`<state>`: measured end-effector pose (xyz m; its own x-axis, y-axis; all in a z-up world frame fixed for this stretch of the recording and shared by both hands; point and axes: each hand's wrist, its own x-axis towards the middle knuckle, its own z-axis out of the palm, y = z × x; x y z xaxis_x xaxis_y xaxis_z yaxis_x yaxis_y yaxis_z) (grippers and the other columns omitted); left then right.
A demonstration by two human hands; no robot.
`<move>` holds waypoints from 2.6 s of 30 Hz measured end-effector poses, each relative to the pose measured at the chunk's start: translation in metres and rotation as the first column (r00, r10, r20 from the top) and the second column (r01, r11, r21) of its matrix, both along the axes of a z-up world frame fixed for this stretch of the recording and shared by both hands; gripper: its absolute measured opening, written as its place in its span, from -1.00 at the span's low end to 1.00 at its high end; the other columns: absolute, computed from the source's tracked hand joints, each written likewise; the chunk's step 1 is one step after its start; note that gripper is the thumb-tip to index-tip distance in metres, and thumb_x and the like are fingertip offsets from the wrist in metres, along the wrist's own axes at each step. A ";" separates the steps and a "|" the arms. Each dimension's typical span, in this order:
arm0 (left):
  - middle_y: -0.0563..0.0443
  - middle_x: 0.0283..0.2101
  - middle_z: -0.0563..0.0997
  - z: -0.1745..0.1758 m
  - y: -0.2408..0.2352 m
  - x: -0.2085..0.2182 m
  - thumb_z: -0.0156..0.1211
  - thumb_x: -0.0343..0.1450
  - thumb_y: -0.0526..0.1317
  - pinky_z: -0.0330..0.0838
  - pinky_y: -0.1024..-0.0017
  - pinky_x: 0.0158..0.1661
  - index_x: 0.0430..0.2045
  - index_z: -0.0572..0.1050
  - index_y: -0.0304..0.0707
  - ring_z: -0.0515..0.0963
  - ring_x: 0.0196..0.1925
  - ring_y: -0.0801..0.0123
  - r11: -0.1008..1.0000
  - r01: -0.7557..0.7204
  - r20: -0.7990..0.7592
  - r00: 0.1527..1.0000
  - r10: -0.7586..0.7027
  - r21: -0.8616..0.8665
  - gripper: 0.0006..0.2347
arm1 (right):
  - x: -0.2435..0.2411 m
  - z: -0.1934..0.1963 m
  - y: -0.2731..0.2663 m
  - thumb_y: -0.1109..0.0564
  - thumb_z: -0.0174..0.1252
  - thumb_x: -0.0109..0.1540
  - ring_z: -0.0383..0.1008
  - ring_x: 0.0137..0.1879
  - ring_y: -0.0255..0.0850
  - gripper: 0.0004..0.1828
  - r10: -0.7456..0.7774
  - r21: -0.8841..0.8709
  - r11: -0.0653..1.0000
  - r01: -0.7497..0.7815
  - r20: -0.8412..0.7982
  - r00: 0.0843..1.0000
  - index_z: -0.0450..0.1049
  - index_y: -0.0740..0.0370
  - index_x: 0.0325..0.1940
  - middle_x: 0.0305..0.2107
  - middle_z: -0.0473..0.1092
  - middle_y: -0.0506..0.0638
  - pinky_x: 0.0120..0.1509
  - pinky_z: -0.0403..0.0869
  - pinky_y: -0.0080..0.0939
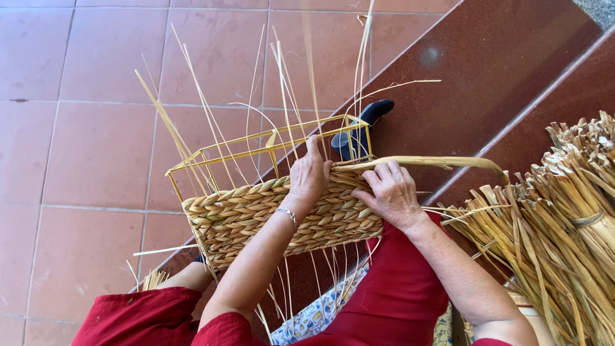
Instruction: The person weaves a rectangular basket by hand, interlacing dried palm leaves through a metal frame. They repeatedly pull strands through the weave, adjust tension, and trim excess material with scissors.
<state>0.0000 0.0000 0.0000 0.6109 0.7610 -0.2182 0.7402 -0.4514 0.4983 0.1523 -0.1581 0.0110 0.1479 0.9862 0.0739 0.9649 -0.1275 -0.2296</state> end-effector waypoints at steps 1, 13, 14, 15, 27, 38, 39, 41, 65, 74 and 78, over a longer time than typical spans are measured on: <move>-0.34 -0.29 0.64 -0.004 0.002 0.003 0.24 0.43 -0.22 0.57 0.23 -0.30 0.22 0.21 -0.34 0.67 -0.33 0.04 0.992 0.033 0.105 0.993 -0.046 0.121 -0.51 | 0.001 -0.004 -0.002 -0.18 0.39 0.13 0.53 -0.07 -0.06 -0.53 0.003 0.034 0.999 -0.002 -0.011 1.000 0.48 0.18 -0.12 -0.29 0.47 0.07 -0.07 0.58 -0.10; -0.22 -0.06 0.60 0.028 0.004 -0.001 0.11 0.41 -0.40 0.51 0.19 0.02 -0.08 0.57 -0.32 0.61 -0.03 0.04 0.945 0.322 0.341 0.897 -0.283 -0.061 -0.78 | 0.027 0.037 0.010 0.10 0.36 0.22 0.46 -0.24 -0.18 -0.83 0.032 0.321 0.944 -0.080 0.150 0.988 0.56 0.22 -0.23 -0.34 0.49 0.02 -0.18 0.53 -0.21; -0.23 -0.03 0.58 0.031 0.004 -0.006 0.11 0.35 -0.44 0.49 0.19 0.04 -0.04 0.53 -0.36 0.60 -0.01 0.03 0.922 0.379 0.403 0.859 -0.317 -0.084 -0.71 | 0.021 0.037 0.018 0.13 0.35 0.26 0.46 -0.21 -0.18 -0.87 0.037 0.390 0.910 -0.137 0.253 0.967 0.56 0.21 -0.23 -0.28 0.51 0.01 -0.17 0.51 -0.25; -0.25 0.00 0.55 0.034 0.004 -0.010 0.11 0.29 -0.47 0.47 0.19 0.06 0.01 0.49 -0.40 0.58 0.00 0.02 0.893 0.437 0.463 0.816 -0.346 -0.102 -0.64 | 0.019 0.038 0.024 0.16 0.35 0.29 0.46 -0.18 -0.19 -0.90 0.032 0.450 0.871 -0.199 0.352 0.935 0.56 0.20 -0.23 -0.21 0.53 0.00 -0.16 0.49 -0.29; -0.22 -0.24 0.53 0.033 -0.003 0.008 0.23 0.36 -0.22 0.40 0.17 0.04 -0.24 0.48 -0.43 0.53 -0.07 0.06 0.907 0.393 0.036 0.919 -0.392 -0.150 -0.78 | 0.076 0.060 0.066 -0.24 0.30 0.17 0.64 -0.14 -0.14 -0.69 -0.313 -0.540 0.833 0.125 -0.272 0.910 0.68 -0.02 -0.26 -0.39 0.62 -0.04 0.12 0.53 -0.01; -0.27 -0.08 0.53 -0.016 -0.023 -0.018 0.15 0.40 -0.43 0.54 0.27 -0.28 -0.15 0.39 -0.44 0.59 -0.27 0.10 0.921 0.270 0.365 0.858 -0.362 0.281 -0.82 | 0.038 0.010 0.040 -0.26 0.35 0.16 0.58 -0.35 -0.09 -0.57 -0.076 0.071 0.992 0.105 -0.332 0.940 0.49 0.12 -0.38 -0.51 0.53 0.01 -0.20 0.54 -0.01; -0.24 -0.07 0.53 -0.020 -0.024 -0.019 0.11 0.40 -0.48 0.56 0.31 -0.30 -0.14 0.37 -0.46 0.59 -0.30 0.16 0.912 0.287 0.314 0.872 -0.375 0.293 -0.82 | 0.037 0.008 0.041 -0.29 0.35 0.16 0.58 -0.37 -0.07 -0.54 -0.116 0.074 0.987 0.145 -0.303 0.946 0.47 0.12 -0.41 -0.54 0.51 0.02 -0.22 0.54 -0.01; -0.16 -0.19 0.53 -0.028 -0.023 -0.018 0.13 0.44 -0.43 0.53 0.29 -0.34 -0.19 0.38 -0.38 0.60 -0.31 0.16 0.883 0.296 0.331 0.845 -0.420 0.365 -0.88 | 0.035 0.004 0.042 -0.31 0.35 0.16 0.57 -0.41 -0.07 -0.51 -0.147 0.000 0.988 0.154 -0.296 0.944 0.45 0.13 -0.42 -0.57 0.49 0.02 -0.26 0.54 -0.02; -0.22 -0.12 0.60 -0.005 -0.002 0.038 0.05 0.44 -0.45 0.55 0.26 -0.22 0.02 0.54 -0.31 0.63 -0.29 0.20 0.935 0.346 0.194 0.925 -0.326 -0.078 -0.72 | 0.066 0.041 -0.015 -0.02 0.38 0.17 0.53 -0.37 -0.16 -0.77 -0.130 -0.099 0.989 0.113 -0.187 0.974 0.59 0.14 -0.24 -0.46 0.52 0.00 -0.23 0.53 -0.07; -0.12 -0.20 0.63 0.035 -0.003 0.021 0.19 0.32 -0.33 0.54 0.26 -0.07 0.05 0.46 -0.21 0.65 -0.19 0.20 0.839 0.374 0.379 0.898 -0.221 -0.395 -0.63 | 0.048 0.075 0.027 0.12 0.28 0.25 0.49 -0.17 -0.23 -0.87 0.154 0.459 0.800 -0.386 0.465 0.872 0.62 0.21 -0.19 -0.17 0.60 -0.07 -0.22 0.43 -0.32; -0.15 -0.28 0.65 0.036 -0.009 0.030 0.33 0.37 -0.04 0.51 0.20 -0.13 -0.19 0.58 -0.24 0.64 -0.26 0.14 0.897 0.324 0.156 0.944 -0.289 -0.301 -0.71 | 0.061 0.076 0.047 -0.02 0.28 0.33 0.47 -0.29 -0.23 -0.76 0.119 -0.003 0.992 -0.128 0.390 0.913 0.62 0.15 -0.32 -0.45 0.56 -0.02 -0.28 0.45 -0.28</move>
<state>0.0303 -0.0085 0.0361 0.8354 0.4326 -0.3391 0.5264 -0.4521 0.7201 0.2134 -0.1114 0.0871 -0.0196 0.9922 0.1228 0.9863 -0.0010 0.1650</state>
